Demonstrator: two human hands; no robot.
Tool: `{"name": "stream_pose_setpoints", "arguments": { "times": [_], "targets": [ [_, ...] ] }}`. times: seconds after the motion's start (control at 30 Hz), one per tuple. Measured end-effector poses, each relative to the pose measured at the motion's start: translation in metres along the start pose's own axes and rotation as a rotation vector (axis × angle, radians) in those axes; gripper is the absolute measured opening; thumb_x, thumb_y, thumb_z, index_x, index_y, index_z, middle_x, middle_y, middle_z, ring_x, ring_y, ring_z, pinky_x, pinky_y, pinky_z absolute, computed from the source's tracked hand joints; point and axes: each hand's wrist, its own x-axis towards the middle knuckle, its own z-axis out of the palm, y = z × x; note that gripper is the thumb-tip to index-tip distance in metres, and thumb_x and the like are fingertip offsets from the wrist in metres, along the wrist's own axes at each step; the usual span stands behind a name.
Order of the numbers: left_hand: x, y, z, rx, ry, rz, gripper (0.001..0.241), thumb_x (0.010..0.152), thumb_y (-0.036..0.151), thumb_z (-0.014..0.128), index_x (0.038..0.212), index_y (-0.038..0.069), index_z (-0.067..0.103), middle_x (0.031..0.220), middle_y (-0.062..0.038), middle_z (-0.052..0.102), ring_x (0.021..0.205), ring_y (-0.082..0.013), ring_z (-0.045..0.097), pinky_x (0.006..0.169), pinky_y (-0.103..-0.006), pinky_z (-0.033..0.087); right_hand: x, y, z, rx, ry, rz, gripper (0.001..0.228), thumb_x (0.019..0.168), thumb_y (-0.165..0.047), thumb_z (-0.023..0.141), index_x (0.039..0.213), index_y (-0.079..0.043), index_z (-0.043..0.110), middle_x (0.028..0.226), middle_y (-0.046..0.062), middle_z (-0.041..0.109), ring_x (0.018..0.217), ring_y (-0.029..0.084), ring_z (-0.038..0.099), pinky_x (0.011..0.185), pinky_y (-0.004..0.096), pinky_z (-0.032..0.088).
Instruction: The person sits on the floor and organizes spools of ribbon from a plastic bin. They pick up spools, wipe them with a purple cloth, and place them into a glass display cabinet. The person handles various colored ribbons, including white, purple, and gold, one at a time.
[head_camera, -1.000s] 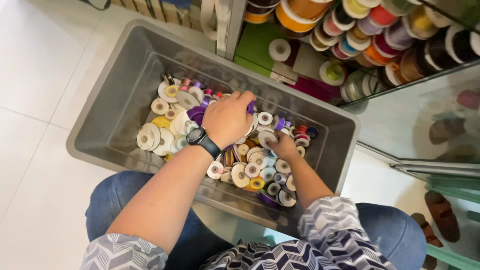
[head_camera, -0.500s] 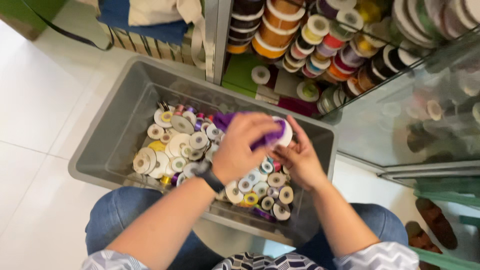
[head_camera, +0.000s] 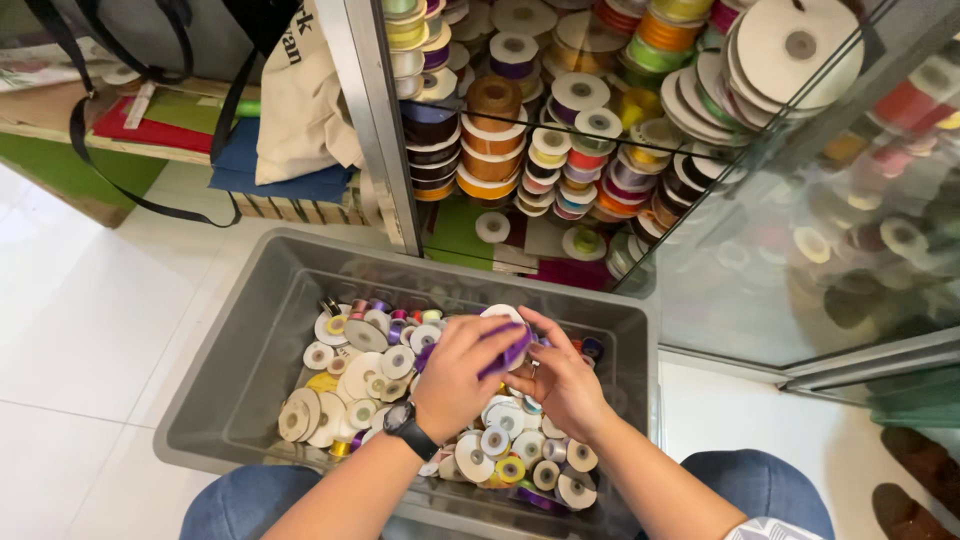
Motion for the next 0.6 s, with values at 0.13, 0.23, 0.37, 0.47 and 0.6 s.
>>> {"name": "stream_pose_setpoints", "arguments": {
  "times": [0.13, 0.23, 0.37, 0.47, 0.6],
  "targets": [
    [-0.010, -0.014, 0.007, -0.033, 0.134, -0.160, 0.049, 0.091, 0.007, 0.081, 0.139, 0.020, 0.082, 0.138, -0.006, 0.076, 0.125, -0.0345, 0.070, 0.108, -0.0477, 0.059, 0.010, 0.020, -0.012, -0.100, -0.030, -0.087, 0.069, 0.105, -0.009, 0.062, 0.172, -0.016, 0.045, 0.140, 0.025, 0.074, 0.114, 0.040, 0.081, 0.098, 0.056, 0.068],
    [-0.008, -0.010, 0.004, -0.026, 0.139, -0.129, 0.047, 0.091, 0.007, 0.082, 0.136, 0.020, 0.084, 0.133, -0.007, 0.078, 0.119, -0.0352, 0.071, 0.107, -0.0486, 0.059, 0.017, 0.032, -0.031, -0.140, -0.043, -0.091, 0.077, 0.104, -0.006, 0.065, 0.175, -0.019, 0.039, 0.153, 0.023, 0.070, 0.125, 0.037, 0.078, 0.103, 0.056, 0.065],
    [-0.010, -0.017, 0.006, -0.068, 0.138, -0.197, 0.047, 0.089, 0.008, 0.083, 0.134, 0.021, 0.084, 0.133, -0.006, 0.078, 0.118, -0.0348, 0.072, 0.105, -0.0481, 0.060, 0.008, 0.023, -0.014, -0.258, -0.082, -0.124, 0.086, 0.102, 0.010, 0.062, 0.178, -0.020, 0.034, 0.150, 0.021, 0.073, 0.120, 0.035, 0.080, 0.100, 0.051, 0.067],
    [-0.007, -0.018, 0.000, -0.037, 0.143, -0.245, 0.051, 0.087, 0.005, 0.082, 0.135, 0.022, 0.084, 0.130, -0.006, 0.078, 0.117, -0.0349, 0.072, 0.104, -0.0487, 0.061, 0.006, 0.020, -0.006, -0.300, -0.065, -0.141, 0.085, 0.101, 0.012, 0.059, 0.178, -0.017, 0.034, 0.150, 0.022, 0.072, 0.121, 0.035, 0.079, 0.101, 0.049, 0.067],
    [-0.007, -0.028, -0.007, -0.034, 0.176, -0.338, 0.050, 0.089, 0.007, 0.082, 0.137, 0.021, 0.083, 0.131, -0.007, 0.077, 0.121, -0.0347, 0.070, 0.106, -0.0476, 0.059, 0.006, 0.020, -0.004, -0.328, -0.062, -0.146, 0.086, 0.101, 0.013, 0.059, 0.178, -0.016, 0.033, 0.151, 0.023, 0.070, 0.123, 0.033, 0.077, 0.102, 0.047, 0.068]
  ]
}}
